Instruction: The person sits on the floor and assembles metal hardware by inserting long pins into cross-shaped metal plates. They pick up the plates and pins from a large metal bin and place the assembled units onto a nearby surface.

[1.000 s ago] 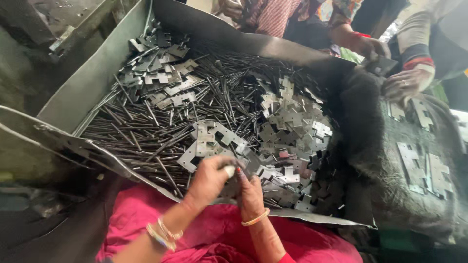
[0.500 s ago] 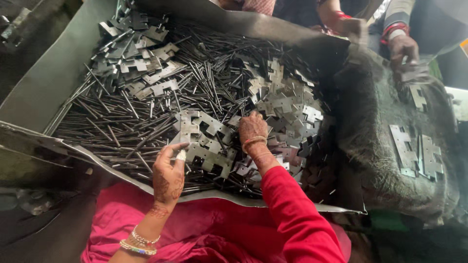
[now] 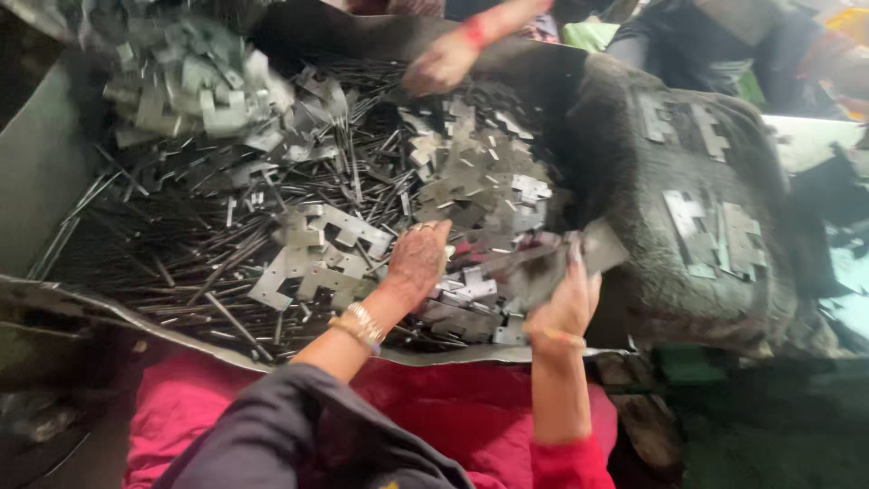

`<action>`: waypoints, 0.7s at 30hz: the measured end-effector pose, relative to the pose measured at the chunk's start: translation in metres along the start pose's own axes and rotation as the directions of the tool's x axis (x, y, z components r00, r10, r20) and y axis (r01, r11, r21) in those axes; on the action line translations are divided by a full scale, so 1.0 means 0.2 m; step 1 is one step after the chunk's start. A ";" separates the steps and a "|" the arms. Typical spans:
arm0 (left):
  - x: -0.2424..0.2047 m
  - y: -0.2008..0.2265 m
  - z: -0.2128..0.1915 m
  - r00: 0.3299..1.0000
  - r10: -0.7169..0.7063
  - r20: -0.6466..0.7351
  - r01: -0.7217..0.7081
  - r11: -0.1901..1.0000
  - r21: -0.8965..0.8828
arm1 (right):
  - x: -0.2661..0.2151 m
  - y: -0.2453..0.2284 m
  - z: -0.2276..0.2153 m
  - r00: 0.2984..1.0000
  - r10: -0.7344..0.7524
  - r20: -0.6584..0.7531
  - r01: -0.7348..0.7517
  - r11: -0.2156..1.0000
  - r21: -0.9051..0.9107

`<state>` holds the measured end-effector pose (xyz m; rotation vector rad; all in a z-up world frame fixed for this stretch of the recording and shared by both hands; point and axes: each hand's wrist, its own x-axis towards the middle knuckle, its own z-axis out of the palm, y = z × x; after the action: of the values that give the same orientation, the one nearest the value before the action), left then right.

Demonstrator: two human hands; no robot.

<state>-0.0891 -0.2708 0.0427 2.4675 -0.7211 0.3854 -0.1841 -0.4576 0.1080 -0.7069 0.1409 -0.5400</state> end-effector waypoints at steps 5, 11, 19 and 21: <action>0.09 0.09 0.03 0.994 0.110 -0.005 -0.109 0.988 0.105 | -0.41 -0.08 -0.26 0.834 0.537 -0.126 -0.544 0.839 -0.030; -0.18 0.09 -0.31 0.966 0.205 -0.157 -0.231 0.958 -0.169 | -0.61 0.04 -0.44 0.710 0.682 -0.173 -0.696 0.717 -0.030; -0.56 -0.16 -0.31 0.980 -0.200 -0.007 0.200 0.979 0.042 | -0.68 0.15 -0.44 0.747 0.652 -0.127 -0.645 0.758 0.101; -0.56 -0.11 -0.24 0.939 -0.330 -0.099 0.340 0.935 0.099 | -0.73 0.13 -0.43 0.733 0.674 -0.092 -0.667 0.739 0.094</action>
<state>-0.1742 -0.1819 0.0265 2.6032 -0.2396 0.4010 -0.3237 -0.4159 0.0190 -0.5168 0.4765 0.1213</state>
